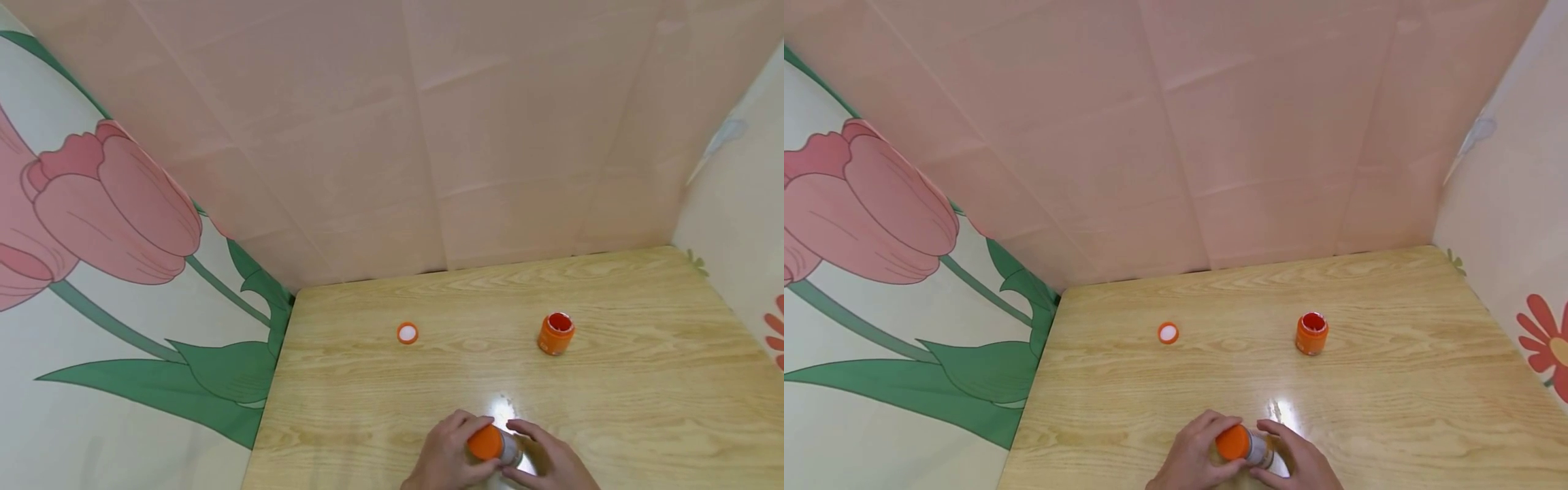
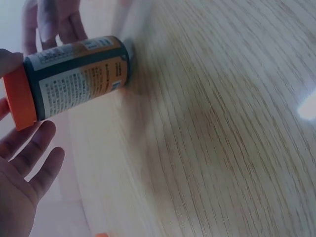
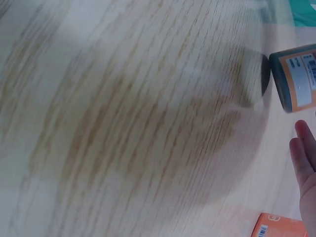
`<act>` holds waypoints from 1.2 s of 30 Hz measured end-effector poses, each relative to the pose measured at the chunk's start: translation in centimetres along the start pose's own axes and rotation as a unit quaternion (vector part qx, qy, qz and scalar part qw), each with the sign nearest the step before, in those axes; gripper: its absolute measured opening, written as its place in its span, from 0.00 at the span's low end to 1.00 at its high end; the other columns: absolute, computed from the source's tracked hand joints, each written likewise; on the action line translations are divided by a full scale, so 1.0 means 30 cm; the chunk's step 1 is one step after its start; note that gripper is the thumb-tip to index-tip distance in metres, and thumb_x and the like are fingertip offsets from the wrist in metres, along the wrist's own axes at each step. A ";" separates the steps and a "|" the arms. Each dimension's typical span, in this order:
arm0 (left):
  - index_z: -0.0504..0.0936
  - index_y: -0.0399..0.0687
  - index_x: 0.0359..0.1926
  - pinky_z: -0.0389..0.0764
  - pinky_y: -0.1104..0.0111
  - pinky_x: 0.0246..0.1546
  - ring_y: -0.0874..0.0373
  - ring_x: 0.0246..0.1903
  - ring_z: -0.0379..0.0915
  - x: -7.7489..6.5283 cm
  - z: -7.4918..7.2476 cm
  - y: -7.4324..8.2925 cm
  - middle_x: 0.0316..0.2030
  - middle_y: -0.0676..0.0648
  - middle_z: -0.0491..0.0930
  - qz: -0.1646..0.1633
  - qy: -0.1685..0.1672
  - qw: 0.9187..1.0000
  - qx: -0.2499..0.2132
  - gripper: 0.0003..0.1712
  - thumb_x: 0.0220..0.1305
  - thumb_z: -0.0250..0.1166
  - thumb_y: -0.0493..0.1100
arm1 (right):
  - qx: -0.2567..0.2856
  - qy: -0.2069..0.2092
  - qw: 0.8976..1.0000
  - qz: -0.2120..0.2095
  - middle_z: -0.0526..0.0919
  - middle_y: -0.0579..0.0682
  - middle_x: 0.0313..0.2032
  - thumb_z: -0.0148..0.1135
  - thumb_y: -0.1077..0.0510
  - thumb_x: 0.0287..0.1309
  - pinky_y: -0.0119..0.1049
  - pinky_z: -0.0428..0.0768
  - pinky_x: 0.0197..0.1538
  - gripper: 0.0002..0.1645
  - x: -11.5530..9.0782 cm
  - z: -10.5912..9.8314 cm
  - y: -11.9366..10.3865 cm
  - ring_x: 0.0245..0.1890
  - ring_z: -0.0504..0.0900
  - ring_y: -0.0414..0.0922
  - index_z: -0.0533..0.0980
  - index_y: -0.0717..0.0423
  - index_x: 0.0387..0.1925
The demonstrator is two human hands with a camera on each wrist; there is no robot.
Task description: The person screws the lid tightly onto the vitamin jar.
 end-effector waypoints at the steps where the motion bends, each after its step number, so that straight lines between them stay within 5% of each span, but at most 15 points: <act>1: 0.78 0.58 0.59 0.69 0.88 0.45 0.72 0.38 0.74 -0.001 -0.004 -0.003 0.41 0.58 0.79 -0.003 0.003 1.000 0.002 0.35 0.50 0.77 0.57 | 0.000 0.004 1.000 -0.003 0.86 0.37 0.46 0.84 0.40 0.30 0.26 0.78 0.48 0.42 -0.001 0.001 0.002 0.48 0.80 0.28 0.80 0.46 0.52; 9: 0.79 0.55 0.58 0.71 0.88 0.44 0.72 0.38 0.76 -0.022 -0.039 -0.032 0.41 0.58 0.79 -0.025 0.042 0.999 0.004 0.33 0.49 0.77 0.53 | 0.021 0.016 0.999 -0.023 0.87 0.41 0.45 0.85 0.46 0.29 0.07 0.59 0.54 0.40 -0.004 0.002 0.016 0.48 0.81 0.28 0.80 0.50 0.50; 24: 0.75 0.51 0.61 0.80 0.72 0.44 0.65 0.43 0.76 -0.094 -0.104 -0.128 0.45 0.56 0.80 -0.140 0.076 0.987 -0.011 0.38 0.47 0.78 0.49 | 0.044 0.030 0.998 -0.033 0.88 0.46 0.42 0.85 0.52 0.31 0.06 0.58 0.55 0.38 -0.012 -0.004 0.028 0.45 0.82 0.28 0.80 0.52 0.50; 29: 0.76 0.53 0.60 0.82 0.68 0.47 0.64 0.46 0.76 -0.117 -0.134 -0.155 0.48 0.56 0.79 -0.183 0.075 0.980 -0.021 0.35 0.49 0.78 0.47 | 0.040 0.015 0.999 -0.003 0.88 0.44 0.43 0.84 0.49 0.33 0.06 0.58 0.54 0.37 -0.015 -0.005 0.029 0.45 0.82 0.27 0.80 0.51 0.50; 36: 0.79 0.48 0.57 0.82 0.65 0.47 0.61 0.47 0.77 -0.144 -0.164 -0.189 0.49 0.54 0.79 -0.201 0.090 0.975 -0.012 0.33 0.47 0.79 0.44 | 0.031 0.002 0.999 0.019 0.88 0.42 0.43 0.83 0.48 0.35 0.05 0.57 0.53 0.35 -0.016 -0.005 0.031 0.44 0.82 0.27 0.80 0.50 0.50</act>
Point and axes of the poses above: each hand's wrist, its own x-axis towards the middle knuckle, its own z-axis out of the palm, y = z × x, the point moved 1 cm from there along x, towards the middle knuckle
